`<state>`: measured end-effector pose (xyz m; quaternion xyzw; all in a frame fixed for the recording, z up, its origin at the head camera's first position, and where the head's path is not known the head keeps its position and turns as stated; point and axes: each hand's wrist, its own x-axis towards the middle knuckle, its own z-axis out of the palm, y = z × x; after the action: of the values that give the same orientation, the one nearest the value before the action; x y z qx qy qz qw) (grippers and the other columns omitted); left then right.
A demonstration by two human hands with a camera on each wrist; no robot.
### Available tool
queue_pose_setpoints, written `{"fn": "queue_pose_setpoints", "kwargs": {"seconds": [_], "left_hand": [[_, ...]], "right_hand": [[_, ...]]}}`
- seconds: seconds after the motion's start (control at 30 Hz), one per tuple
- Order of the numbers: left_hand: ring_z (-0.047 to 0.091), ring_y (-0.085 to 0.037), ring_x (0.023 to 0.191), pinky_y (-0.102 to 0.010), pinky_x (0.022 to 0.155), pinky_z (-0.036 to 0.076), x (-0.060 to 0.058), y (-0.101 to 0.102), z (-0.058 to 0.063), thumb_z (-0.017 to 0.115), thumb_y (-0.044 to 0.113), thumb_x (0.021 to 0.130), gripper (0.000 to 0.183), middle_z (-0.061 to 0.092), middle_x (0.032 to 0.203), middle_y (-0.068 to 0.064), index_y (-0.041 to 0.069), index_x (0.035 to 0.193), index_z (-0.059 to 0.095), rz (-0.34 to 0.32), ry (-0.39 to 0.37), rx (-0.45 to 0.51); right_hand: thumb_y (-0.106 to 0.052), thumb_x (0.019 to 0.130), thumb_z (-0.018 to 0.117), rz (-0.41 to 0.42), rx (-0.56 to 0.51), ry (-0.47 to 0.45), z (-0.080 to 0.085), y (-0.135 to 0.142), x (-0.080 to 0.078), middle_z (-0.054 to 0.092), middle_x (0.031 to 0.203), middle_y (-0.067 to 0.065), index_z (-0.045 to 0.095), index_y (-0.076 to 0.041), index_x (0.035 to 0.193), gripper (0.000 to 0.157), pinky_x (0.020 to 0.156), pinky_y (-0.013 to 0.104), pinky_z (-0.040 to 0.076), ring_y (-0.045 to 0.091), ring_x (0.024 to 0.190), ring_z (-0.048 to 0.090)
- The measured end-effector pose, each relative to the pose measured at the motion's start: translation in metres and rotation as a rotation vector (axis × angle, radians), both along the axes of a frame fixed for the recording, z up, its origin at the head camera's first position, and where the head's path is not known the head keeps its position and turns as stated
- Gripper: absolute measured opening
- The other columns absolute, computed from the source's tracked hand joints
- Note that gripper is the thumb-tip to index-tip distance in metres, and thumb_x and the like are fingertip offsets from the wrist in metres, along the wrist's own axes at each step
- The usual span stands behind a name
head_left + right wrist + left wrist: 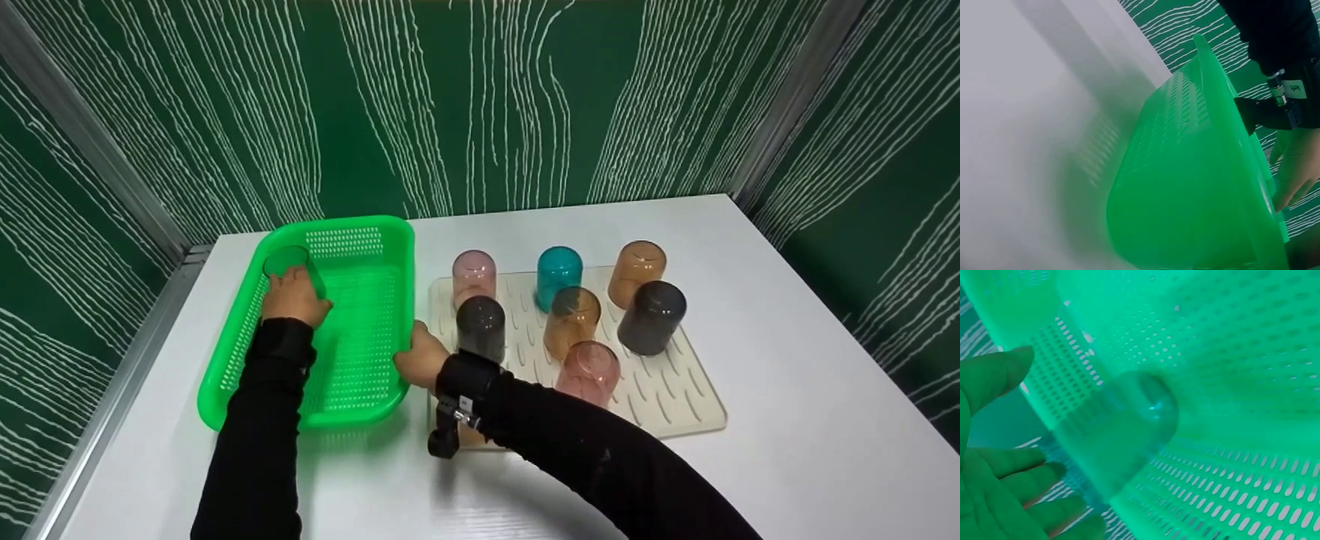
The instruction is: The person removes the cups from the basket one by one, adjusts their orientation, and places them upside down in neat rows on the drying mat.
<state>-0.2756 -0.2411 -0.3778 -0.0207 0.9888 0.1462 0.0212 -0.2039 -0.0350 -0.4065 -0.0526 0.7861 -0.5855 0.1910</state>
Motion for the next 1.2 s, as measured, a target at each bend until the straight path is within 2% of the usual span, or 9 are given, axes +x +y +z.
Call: {"fn": "queue_pose_setpoints", "kwargs": {"seconds": [0.13,0.27,0.4,0.47,0.53,0.7,1.0,1.1,1.2], "left_hand": [[0.027,-0.056,0.137,-0.061,0.113,0.029,-0.001,0.002,-0.004,0.050,0.007,0.097,0.056,0.035,0.143,-0.041,-0.021,0.141,0.030,0.036,0.061,-0.017],[0.044,-0.052,0.127,-0.059,0.102,0.044,0.000,0.008,-0.003,0.038,-0.002,0.097,0.037,0.047,0.132,-0.040,-0.017,0.130,0.047,0.113,0.100,-0.023],[0.062,-0.047,0.104,-0.057,0.080,0.055,0.001,0.012,-0.004,0.039,-0.004,0.097,0.024,0.062,0.112,-0.035,-0.010,0.102,0.062,0.189,0.114,-0.014],[0.066,-0.046,0.096,-0.055,0.075,0.056,0.001,0.011,-0.006,0.040,-0.004,0.097,0.025,0.065,0.106,-0.034,-0.007,0.094,0.064,0.202,0.111,-0.024],[0.067,-0.045,0.093,-0.053,0.073,0.057,0.001,0.009,-0.009,0.041,-0.005,0.097,0.026,0.066,0.103,-0.033,-0.006,0.089,0.065,0.204,0.095,-0.032],[0.067,-0.045,0.092,-0.054,0.073,0.057,0.001,0.006,-0.014,0.040,-0.004,0.099,0.027,0.066,0.101,-0.033,-0.007,0.091,0.065,0.199,0.093,-0.026],[0.065,-0.043,0.078,-0.052,0.063,0.053,0.007,0.015,-0.009,0.043,0.001,0.094,0.021,0.065,0.086,-0.030,-0.001,0.080,0.058,0.156,0.207,0.047],[0.065,-0.044,0.075,-0.053,0.060,0.052,0.011,0.021,-0.006,0.042,0.002,0.094,0.020,0.064,0.083,-0.030,-0.001,0.081,0.058,0.134,0.247,0.070],[0.064,-0.046,0.075,-0.055,0.060,0.051,0.016,0.026,-0.001,0.042,0.003,0.095,0.020,0.064,0.082,-0.030,-0.002,0.085,0.058,0.109,0.300,0.087]], "right_hand": [[0.007,0.089,0.046,-0.005,-0.018,0.001,-0.001,0.000,-0.001,0.051,0.128,0.020,0.033,0.003,0.142,0.055,0.096,0.038,0.045,0.024,0.112,0.049],[0.009,0.087,0.046,-0.015,-0.036,0.019,-0.002,-0.001,-0.001,0.053,0.127,0.023,0.035,0.005,0.140,0.054,0.096,0.040,0.047,0.025,0.110,0.049],[0.010,0.085,0.046,-0.011,-0.036,0.030,-0.004,-0.001,-0.001,0.054,0.126,0.024,0.038,0.005,0.137,0.053,0.094,0.038,0.047,0.023,0.106,0.049],[0.010,0.085,0.045,-0.011,-0.037,0.028,-0.004,-0.001,-0.001,0.054,0.126,0.024,0.039,0.005,0.136,0.052,0.094,0.038,0.047,0.022,0.104,0.049],[0.010,0.084,0.046,-0.016,-0.035,0.021,-0.004,-0.002,-0.001,0.054,0.126,0.024,0.039,0.004,0.136,0.053,0.095,0.038,0.046,0.021,0.103,0.049],[0.010,0.085,0.047,-0.023,-0.039,0.012,-0.005,-0.003,-0.002,0.055,0.126,0.024,0.039,0.004,0.137,0.053,0.093,0.037,0.048,0.021,0.102,0.051],[0.010,0.086,0.047,-0.017,-0.050,-0.002,-0.004,-0.002,-0.002,0.057,0.124,0.025,0.043,0.004,0.132,0.047,0.086,0.035,0.052,0.021,0.099,0.055],[0.006,0.090,0.051,-0.031,-0.081,-0.053,-0.001,-0.002,-0.003,0.056,0.126,0.024,0.042,0.005,0.134,0.045,0.087,0.036,0.054,0.026,0.105,0.059],[-0.007,0.094,0.058,-0.063,-0.043,-0.083,0.003,0.000,-0.003,0.046,0.143,0.025,0.033,0.007,0.145,0.059,0.102,0.040,0.049,0.033,0.129,0.050]]}}
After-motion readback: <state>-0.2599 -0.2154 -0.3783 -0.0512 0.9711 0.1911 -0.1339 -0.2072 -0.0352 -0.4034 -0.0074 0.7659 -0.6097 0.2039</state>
